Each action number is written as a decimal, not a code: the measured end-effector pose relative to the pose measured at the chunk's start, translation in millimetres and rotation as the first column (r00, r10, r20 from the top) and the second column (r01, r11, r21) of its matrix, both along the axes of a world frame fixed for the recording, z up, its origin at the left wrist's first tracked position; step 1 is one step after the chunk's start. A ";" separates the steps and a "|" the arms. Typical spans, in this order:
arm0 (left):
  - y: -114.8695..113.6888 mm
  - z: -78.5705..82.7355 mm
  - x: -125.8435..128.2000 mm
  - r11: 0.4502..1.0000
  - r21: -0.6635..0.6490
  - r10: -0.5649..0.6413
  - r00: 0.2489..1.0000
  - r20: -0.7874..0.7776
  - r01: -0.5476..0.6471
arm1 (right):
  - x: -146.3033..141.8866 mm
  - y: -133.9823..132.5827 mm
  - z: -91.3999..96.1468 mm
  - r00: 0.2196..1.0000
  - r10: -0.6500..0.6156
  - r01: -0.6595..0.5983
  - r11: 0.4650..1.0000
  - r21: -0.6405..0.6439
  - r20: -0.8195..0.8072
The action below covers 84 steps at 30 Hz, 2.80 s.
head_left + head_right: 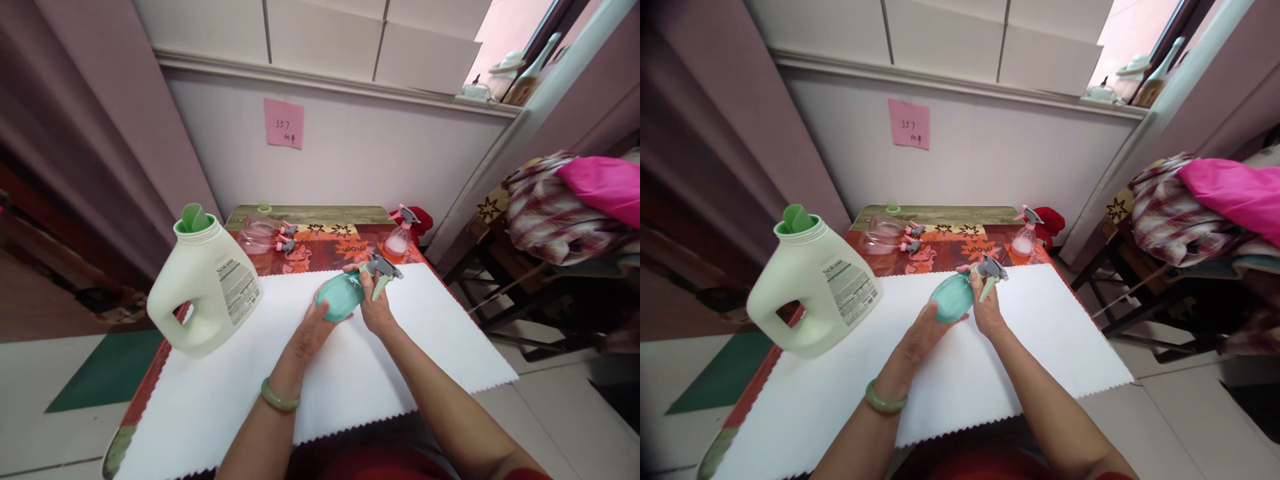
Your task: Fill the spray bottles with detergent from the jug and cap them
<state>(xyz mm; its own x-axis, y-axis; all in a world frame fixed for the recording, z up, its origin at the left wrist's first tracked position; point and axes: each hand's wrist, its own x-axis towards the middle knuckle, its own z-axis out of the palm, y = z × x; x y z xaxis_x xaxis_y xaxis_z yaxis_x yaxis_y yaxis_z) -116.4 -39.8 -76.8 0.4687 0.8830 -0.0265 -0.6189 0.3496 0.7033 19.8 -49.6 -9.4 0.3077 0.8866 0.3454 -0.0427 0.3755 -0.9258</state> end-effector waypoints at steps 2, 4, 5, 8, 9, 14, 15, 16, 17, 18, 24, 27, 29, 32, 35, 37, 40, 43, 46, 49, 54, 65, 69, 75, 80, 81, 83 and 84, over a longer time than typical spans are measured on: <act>2.7 -0.6 -3.4 0.981 -0.053 -0.191 0.980 -0.049 0.188 | 4.2 -0.4 -1.1 0.999 0.027 -0.027 1.000 0.007 0.023; 4.9 -2.6 -4.2 0.955 -0.103 -0.292 0.948 -0.127 0.280 | 8.1 -0.2 -3.6 0.997 0.059 -0.059 0.998 0.005 0.040; 5.6 -3.5 -3.6 0.953 -0.119 -0.295 0.942 -0.161 0.278 | 9.3 0.1 -5.2 0.997 0.070 -0.071 0.998 0.000 0.043; 6.1 -3.7 -0.4 0.971 -0.134 -0.223 0.955 -0.194 0.200 | 9.4 0.3 -8.5 0.996 0.088 -0.087 0.996 -0.018 0.023; 6.0 -2.7 0.4 0.974 -0.128 -0.209 0.962 -0.177 0.188 | 8.3 0.1 -8.4 0.996 0.085 -0.085 0.996 -0.020 0.022; 3.1 4.9 -1.3 0.991 -0.046 -0.126 0.989 -0.074 0.123 | 0.2 -0.3 -2.5 0.998 0.014 -0.015 1.000 0.019 0.054; 1.8 6.4 -2.1 0.996 -0.026 -0.092 0.994 -0.063 0.091 | -1.3 0.3 -2.1 1.000 -0.003 0.002 1.000 0.021 0.027; 0.4 7.7 -2.7 0.998 -0.011 -0.059 0.997 -0.054 0.058 | -2.7 1.1 -2.5 1.000 -0.018 0.018 1.000 0.015 -0.009; -1.2 8.9 -3.0 1.000 -0.001 -0.030 0.998 -0.048 0.030 | -4.0 1.9 -3.6 0.998 -0.037 0.037 0.999 0.002 -0.042; -2.6 10.0 -2.8 1.000 0.002 -0.005 0.999 -0.044 0.005 | -5.1 2.7 -5.3 0.996 -0.067 0.066 0.998 -0.016 -0.066; -6.0 12.0 1.0 0.998 0.021 0.067 0.997 -0.034 -0.066 | -12.6 4.0 -17.4 0.968 -0.251 0.247 0.963 -0.109 -0.026; -5.2 11.1 0.1 0.999 0.011 0.031 0.998 -0.053 -0.030 | -16.3 2.1 -17.7 0.960 -0.277 0.272 0.958 -0.093 -0.049; -5.0 11.0 -1.2 1.000 0.000 -0.002 0.998 -0.059 0.002 | -16.8 -0.7 -15.5 0.962 -0.267 0.264 0.962 -0.067 -0.046; -5.6 12.7 -3.0 0.999 0.002 -0.035 0.998 -0.046 0.035 | -14.2 -6.2 -10.7 0.985 -0.172 0.172 0.985 -0.017 -0.020; -7.0 16.2 -4.4 0.999 0.012 -0.048 0.997 -0.052 0.048 | -10.0 -9.1 -5.8 0.994 -0.090 0.089 0.996 -0.008 -0.063; -7.8 18.4 -5.2 0.998 0.020 -0.052 0.996 -0.068 0.053 | -8.3 -8.5 -3.2 0.991 -0.065 0.064 0.998 -0.014 -0.115; -8.3 20.6 -6.2 0.998 0.028 -0.049 0.995 -0.091 0.052 | -8.3 -5.4 -1.1 0.980 -0.050 0.045 0.998 -0.032 -0.191; -8.4 21.3 -6.3 0.999 0.025 -0.037 0.994 -0.099 0.039 | -11.4 -2.3 0.1 0.964 -0.090 0.074 0.994 -0.075 -0.249; -8.3 20.6 -5.1 1.000 0.019 -0.010 0.995 -0.098 0.012 | -16.4 0.4 2.5 0.935 -0.161 0.126 0.984 -0.126 -0.315; -8.0 19.1 -3.7 1.000 0.020 -0.002 0.996 -0.092 0.003 | -20.6 3.3 5.3 0.891 -0.234 0.172 0.967 -0.187 -0.390; -7.3 17.5 -3.9 1.000 0.019 -0.010 0.997 -0.079 0.012 | -19.6 2.2 6.5 0.909 -0.246 0.167 0.955 -0.247 -0.336; -7.0 13.5 -7.0 0.999 0.029 -0.027 0.999 -0.037 0.028 | -21.7 -6.9 12.7 0.944 -0.105 0.061 0.987 -0.148 -0.314; -7.1 13.7 -4.8 0.999 0.034 -0.016 0.999 -0.046 0.017 | -23.1 -1.1 7.9 0.933 -0.235 0.181 0.961 -0.209 -0.271; -3.9 10.3 -1.0 0.999 -0.023 -0.024 1.000 -0.009 0.023 | -20.3 -11.4 -6.3 0.997 -0.072 0.066 0.989 -0.135 -0.039; 0.7 10.4 -6.5 0.993 -0.106 -0.058 0.998 0.021 0.060 | -20.3 -36.7 -25.4 0.988 0.100 -0.105 0.994 0.037 0.116; 1.5 10.8 -8.3 0.989 -0.100 -0.103 0.994 0.043 0.107 | -18.7 -38.8 -28.1 0.991 0.116 -0.117 0.993 0.026 0.061; 2.7 11.0 -11.6 0.971 -0.089 -0.216 0.973 0.082 0.223 | -12.2 -37.5 -29.4 0.989 0.126 -0.128 0.991 -0.033 -0.073; 3.0 10.8 -12.8 0.955 -0.092 -0.273 0.958 0.091 0.281 | -7.5 -34.5 -27.3 0.986 0.121 -0.129 0.990 -0.063 -0.117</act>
<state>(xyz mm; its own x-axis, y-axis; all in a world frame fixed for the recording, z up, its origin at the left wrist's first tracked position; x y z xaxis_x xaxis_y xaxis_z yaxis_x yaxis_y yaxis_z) -129.2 -36.8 -66.1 0.6989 0.7122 -0.0651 -0.5375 0.5832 0.6091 12.3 -84.1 -36.7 0.2265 0.9412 0.2506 -0.1908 0.2952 -0.9362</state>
